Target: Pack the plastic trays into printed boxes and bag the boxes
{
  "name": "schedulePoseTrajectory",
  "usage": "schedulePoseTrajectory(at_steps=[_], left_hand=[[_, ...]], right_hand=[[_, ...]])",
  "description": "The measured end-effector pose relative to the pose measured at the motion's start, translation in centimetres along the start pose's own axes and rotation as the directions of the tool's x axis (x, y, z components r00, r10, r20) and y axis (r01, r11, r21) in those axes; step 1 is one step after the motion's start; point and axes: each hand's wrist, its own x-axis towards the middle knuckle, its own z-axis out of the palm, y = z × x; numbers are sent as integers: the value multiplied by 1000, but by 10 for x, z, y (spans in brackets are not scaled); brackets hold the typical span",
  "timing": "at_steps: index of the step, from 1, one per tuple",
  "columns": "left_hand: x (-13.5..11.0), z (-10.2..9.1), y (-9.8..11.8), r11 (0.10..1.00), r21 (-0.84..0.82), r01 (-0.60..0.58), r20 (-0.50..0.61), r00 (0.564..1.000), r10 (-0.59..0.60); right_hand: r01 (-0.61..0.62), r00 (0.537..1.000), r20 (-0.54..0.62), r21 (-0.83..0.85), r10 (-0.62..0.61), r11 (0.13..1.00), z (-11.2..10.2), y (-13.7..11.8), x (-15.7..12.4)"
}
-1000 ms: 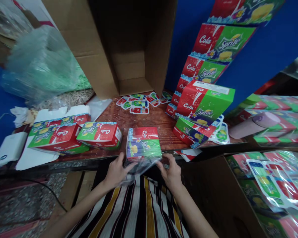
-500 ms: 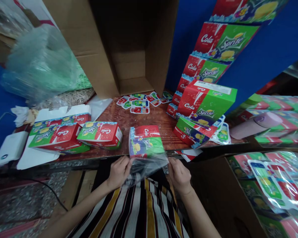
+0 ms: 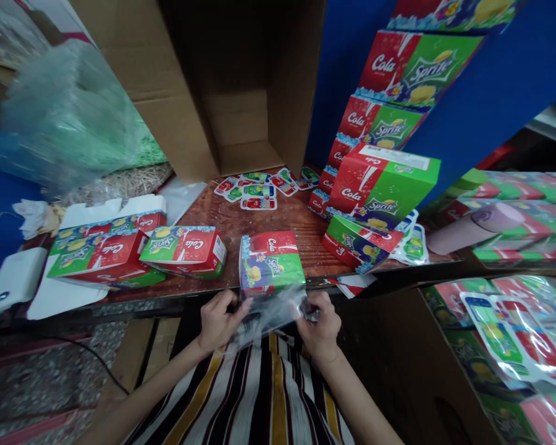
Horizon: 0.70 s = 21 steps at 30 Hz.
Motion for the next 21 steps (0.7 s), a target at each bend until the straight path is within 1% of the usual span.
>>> schedulePoseTrajectory(at_steps=[1, 2, 3, 4, 5, 6, 7, 8, 9, 10, 12, 14, 16, 18, 19, 20, 21], left_hand=[[1, -1, 0, 1000, 7, -4, -18, 1000, 4], [1, -1, 0, 1000, 12, -11, -31, 999, 11], [2, -2, 0, 1000, 15, -23, -35, 999, 24], [2, -2, 0, 999, 15, -37, -30, 999, 37], [2, -1, 0, 999, 13, -44, -18, 999, 45], [1, -1, 0, 999, 11, -42, -2, 999, 42], [1, 0, -1, 1000, 7, -30, 14, 999, 30], [1, 0, -1, 1000, 2, -10, 31, 999, 10], [1, 1, -1, 1000, -3, 15, 48, 999, -15], [1, 1, -1, 999, -7, 40, 63, 997, -39], [1, 2, -1, 997, -11, 76, 90, 993, -75], [2, 2, -1, 995, -9, 99, 95, 991, -98], [3, 3, -1, 995, -9, 95, 100, 991, -93], [4, 3, 1, 998, -9, 60, 107, 993, -59], [4, 3, 1, 999, -6, 37, 112, 993, -36], [5, 3, 2, 1000, 1, 13, 113, 994, -13], [5, 3, 2, 1000, 11, -8, 112, 994, 7]], right_hand=[[-98, 995, -12, 61, 99, 993, 1, -6, -3], [-233, 972, 1, 131, 235, 964, 1, -12, -8], [-392, 920, 63, 214, 388, 895, 2, -18, -12], [-551, 834, 181, 286, 521, 784, 4, -22, -17], [-685, 728, 331, 329, 600, 650, 6, -27, -20], [-779, 626, 478, 347, 616, 523, 8, -30, -23], [-840, 542, 598, 358, 591, 408, 10, -33, -23], [-872, 489, 673, 378, 555, 309, 11, -36, -21], [-884, 466, 711, 407, 527, 232, 13, -39, -17], [-881, 462, 726, 440, 509, 173, 14, -41, -12], [-873, 464, 746, 478, 478, 101, 15, -47, 0], [-879, 442, 782, 476, 440, 37, 15, -52, 12], [-877, 418, 812, 477, 406, -51, 15, -56, 18], [-855, 413, 818, 500, 399, -139, 14, -56, 17], [-840, 418, 811, 517, 408, -166, 13, -56, 14], [-832, 422, 803, 528, 422, -173, 11, -54, 10], [-832, 423, 793, 532, 438, -159, 8, -52, 6]])
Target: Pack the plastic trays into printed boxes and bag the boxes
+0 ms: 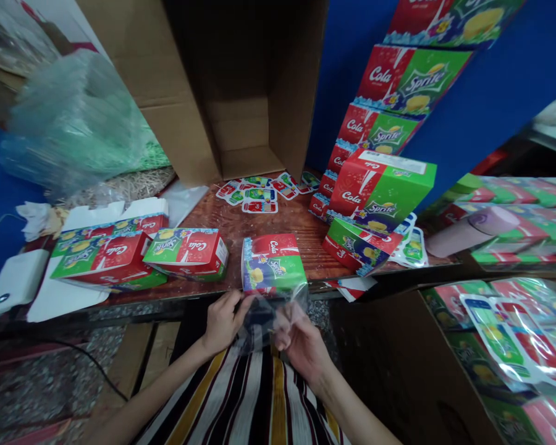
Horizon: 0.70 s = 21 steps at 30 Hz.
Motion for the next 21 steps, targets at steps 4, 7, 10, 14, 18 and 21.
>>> schedulePoseTrajectory(at_steps=[4, 7, 10, 14, 18, 21], left_hand=[[-1, 1, 0, 999, 24, -49, -22, 999, 49], [-3, 4, 0, 998, 4, -56, -41, 998, 56], [-4, 6, 1, 999, -27, -37, -22, 999, 36], [-5, 7, 2, 995, -92, 36, 16, 999, -35], [-7, 7, 0, 987, -116, 107, 42, 994, -103], [-9, 10, -3, 985, -81, 152, 78, 986, -146]], right_hand=[[118, 993, 15, -229, -118, 966, -23, 3, -25], [293, 953, 49, -399, -299, 869, -36, 1, -46], [365, 912, 2, -462, -410, 808, -43, -1, -60], [329, 924, 93, -689, -372, 645, -50, 1, -58], [234, 887, -38, -823, -461, 518, -62, 18, -30], [181, 783, -277, -756, -557, 629, -67, 32, -4]])
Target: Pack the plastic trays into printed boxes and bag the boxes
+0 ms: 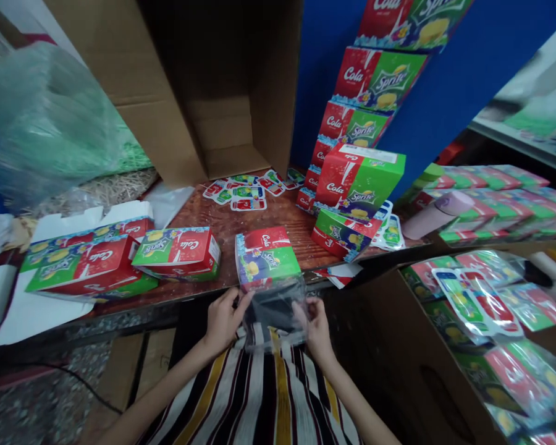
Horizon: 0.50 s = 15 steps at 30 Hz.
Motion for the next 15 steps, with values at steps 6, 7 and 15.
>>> schedulePoseTrajectory(at_steps=[6, 7, 15], left_hand=[[-1, 2, -2, 998, 46, -49, 5, 999, 49], [-1, 2, -1, 997, 40, -65, 11, 998, 65], [2, -1, -7, 996, -46, -82, 43, 996, 84]], right_hand=[[-9, 986, -164, -40, 3, 999, 20, -4, 21], [-8, 985, -175, -46, 0, 999, 21, -7, 22], [-55, 985, -158, 135, 76, 989, 22, -15, 8]])
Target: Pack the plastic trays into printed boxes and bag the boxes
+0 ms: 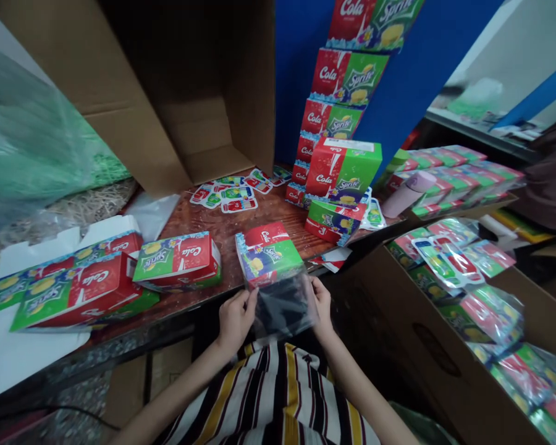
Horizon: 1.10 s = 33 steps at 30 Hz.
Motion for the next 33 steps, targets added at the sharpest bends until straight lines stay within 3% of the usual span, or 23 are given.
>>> schedulePoseTrajectory(at_steps=[2, 4, 6, 8, 11, 13, 15, 17, 19, 22, 25, 29, 33], left_hand=[[0, 1, 1, 991, -106, 84, 20, 996, -83], [-1, 4, 4, 912, -314, 264, 106, 964, -242], [-4, 6, 7, 668, -544, 508, 302, 861, -409], [-8, 8, 10, 390, -637, 665, 494, 741, -455], [-19, 3, 10, 188, -636, 748, 648, 651, -396], [-27, -5, 10, 18, -624, 781, 741, 599, -303], [-35, -15, 12, -189, -593, 783, 804, 562, -194], [-40, -25, 15, -329, -555, 764, 826, 552, -113], [-44, -31, 21, -339, -557, 758, 822, 561, -97], [-45, -34, 30, -226, -610, 760, 793, 587, -166], [-44, -34, 37, -150, -654, 742, 753, 618, -226], [-42, -33, 40, -158, -676, 720, 734, 638, -233], [-43, -33, 36, -181, -658, 731, 752, 624, -212]], right_hand=[[-42, 999, 12, 58, 42, 997, 1, 0, -3], [-88, 995, 50, 106, 83, 990, 1, -2, -4], [-169, 979, 138, 147, 149, 975, -1, -6, -6], [-296, 932, 274, 196, 237, 935, -5, -9, -8], [-506, 814, 476, 302, 331, 808, -15, -13, -13], [-571, 765, 557, 352, 325, 742, -23, -13, -17], [-566, 741, 612, 351, 275, 746, -28, -13, -23], [-538, 709, 667, 300, 230, 788, -29, -11, -29], [-471, 688, 698, 220, 200, 854, -24, -10, -36], [-268, 706, 702, 149, 89, 952, -9, -12, -45], [-75, 706, 704, 184, -78, 980, 7, -18, -52], [13, 692, 701, 223, -169, 975, 18, -23, -58], [58, 687, 703, 201, -185, 978, 21, -21, -60]])
